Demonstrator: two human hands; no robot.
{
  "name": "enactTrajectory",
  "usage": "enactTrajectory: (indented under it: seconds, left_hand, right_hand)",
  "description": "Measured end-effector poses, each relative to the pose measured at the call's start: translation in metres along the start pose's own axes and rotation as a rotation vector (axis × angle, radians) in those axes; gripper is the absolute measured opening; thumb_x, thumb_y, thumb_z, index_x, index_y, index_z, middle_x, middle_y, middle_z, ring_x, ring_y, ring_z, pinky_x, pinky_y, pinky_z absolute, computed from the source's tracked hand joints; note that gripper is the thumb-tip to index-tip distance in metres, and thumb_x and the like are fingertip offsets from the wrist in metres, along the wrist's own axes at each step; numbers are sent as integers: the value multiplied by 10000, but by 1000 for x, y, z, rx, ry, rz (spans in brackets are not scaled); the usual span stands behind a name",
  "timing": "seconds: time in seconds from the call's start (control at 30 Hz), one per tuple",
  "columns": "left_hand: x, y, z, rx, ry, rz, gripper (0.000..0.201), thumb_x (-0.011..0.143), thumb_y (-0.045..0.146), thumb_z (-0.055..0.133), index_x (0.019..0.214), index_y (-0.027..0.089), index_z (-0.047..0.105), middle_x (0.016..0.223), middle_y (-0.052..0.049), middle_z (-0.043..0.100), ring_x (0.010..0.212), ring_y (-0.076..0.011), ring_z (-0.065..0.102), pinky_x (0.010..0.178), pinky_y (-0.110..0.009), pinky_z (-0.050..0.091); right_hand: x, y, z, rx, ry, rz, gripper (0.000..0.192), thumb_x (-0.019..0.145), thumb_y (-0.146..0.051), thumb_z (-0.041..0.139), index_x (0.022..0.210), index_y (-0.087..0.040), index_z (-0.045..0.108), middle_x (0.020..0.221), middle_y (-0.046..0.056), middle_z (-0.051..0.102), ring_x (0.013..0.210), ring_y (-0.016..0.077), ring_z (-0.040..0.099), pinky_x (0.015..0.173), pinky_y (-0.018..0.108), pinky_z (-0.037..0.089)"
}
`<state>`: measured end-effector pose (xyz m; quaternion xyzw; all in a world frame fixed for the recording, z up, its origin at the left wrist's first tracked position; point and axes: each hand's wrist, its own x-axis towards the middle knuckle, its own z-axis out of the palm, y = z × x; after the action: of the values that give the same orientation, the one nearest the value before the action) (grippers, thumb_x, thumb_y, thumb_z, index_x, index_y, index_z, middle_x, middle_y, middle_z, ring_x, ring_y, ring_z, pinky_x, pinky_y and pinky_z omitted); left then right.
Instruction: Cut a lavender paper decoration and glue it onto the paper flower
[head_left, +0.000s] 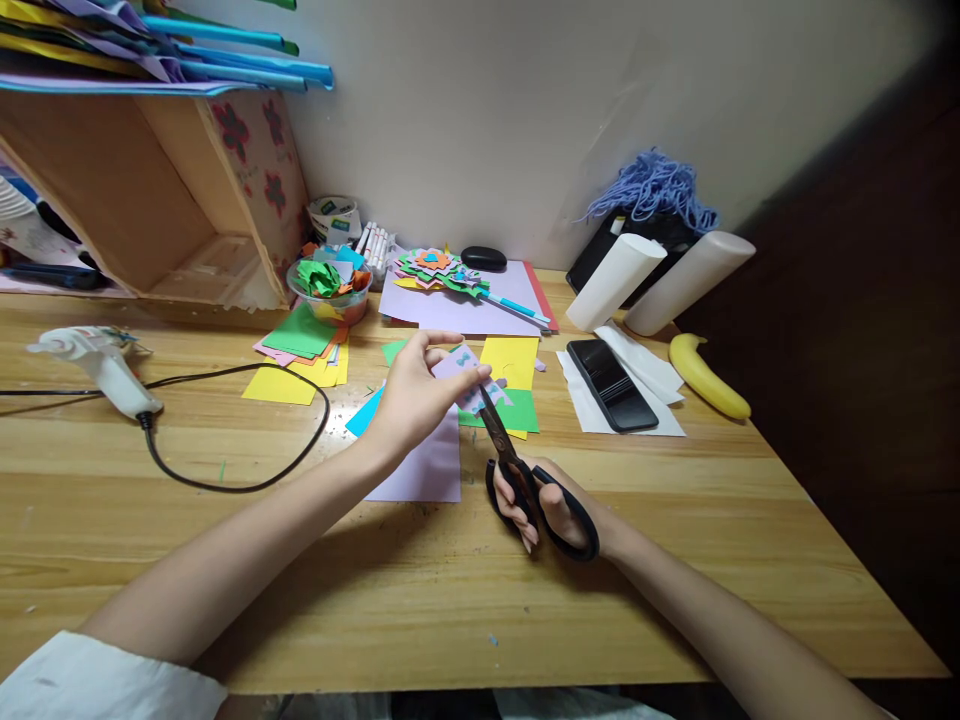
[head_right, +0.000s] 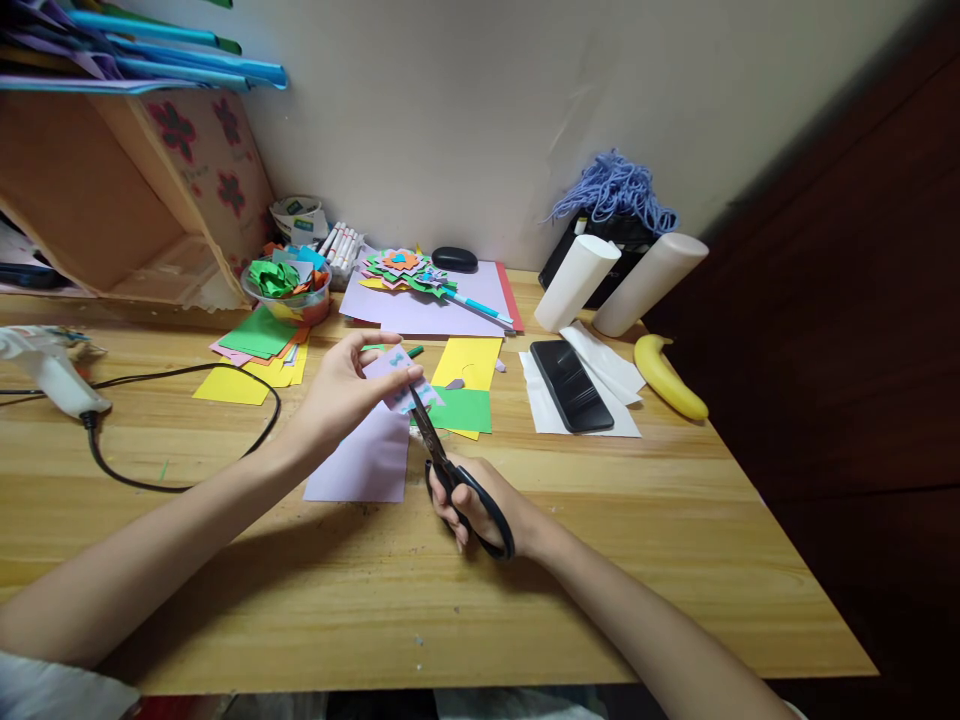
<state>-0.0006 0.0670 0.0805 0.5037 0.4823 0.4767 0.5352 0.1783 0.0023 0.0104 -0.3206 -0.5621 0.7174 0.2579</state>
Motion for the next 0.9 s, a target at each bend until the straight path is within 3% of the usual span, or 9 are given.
enactTrajectory:
  seconds: [0.13,0.3,0.37,0.57,0.9]
  left_hand:
    - [3,4,-2,11,-5,-15,424,686,315,711,1008,128,508,711,-26,641,597,-122,597,568,-236,452]
    - [8,8,-10,246,-127,-66,345,688,465,668,715,128,603,655,-30,625,581,-118,538,540,-229,390]
    - [10,8,-14,240,-180,-64,324,699,461,652,672,141,608,620,-13,605,562,-115,526,526,-225,384]
    - [16,14,-21,194,-141,-69,267,722,371,634,599,138,592,597,-23,613,519,-103,517,520,-220,389]
    - [18,13,-28,291,-130,105,241,755,326,580,583,159,563,612,-27,609,576,-123,522,538,-226,384]
  right_hand:
    - [-1,3,-2,14,12,7,699,559,-855,439,741,-180,416,551,-67,414,372,42,360,335,171,393]
    - [10,1,-9,96,45,-34,711,543,-867,432,729,-182,415,547,-71,417,353,45,382,328,184,410]
    - [19,-2,-14,121,34,-47,714,546,-873,417,724,-181,418,529,-72,420,342,51,390,319,189,414]
    - [43,-14,-23,60,-3,-70,708,573,-873,388,717,-180,417,510,-78,415,319,49,382,303,188,411]
    - [48,-16,-17,1,-21,-110,736,601,-878,308,742,-169,442,558,-53,439,367,62,421,373,218,441]
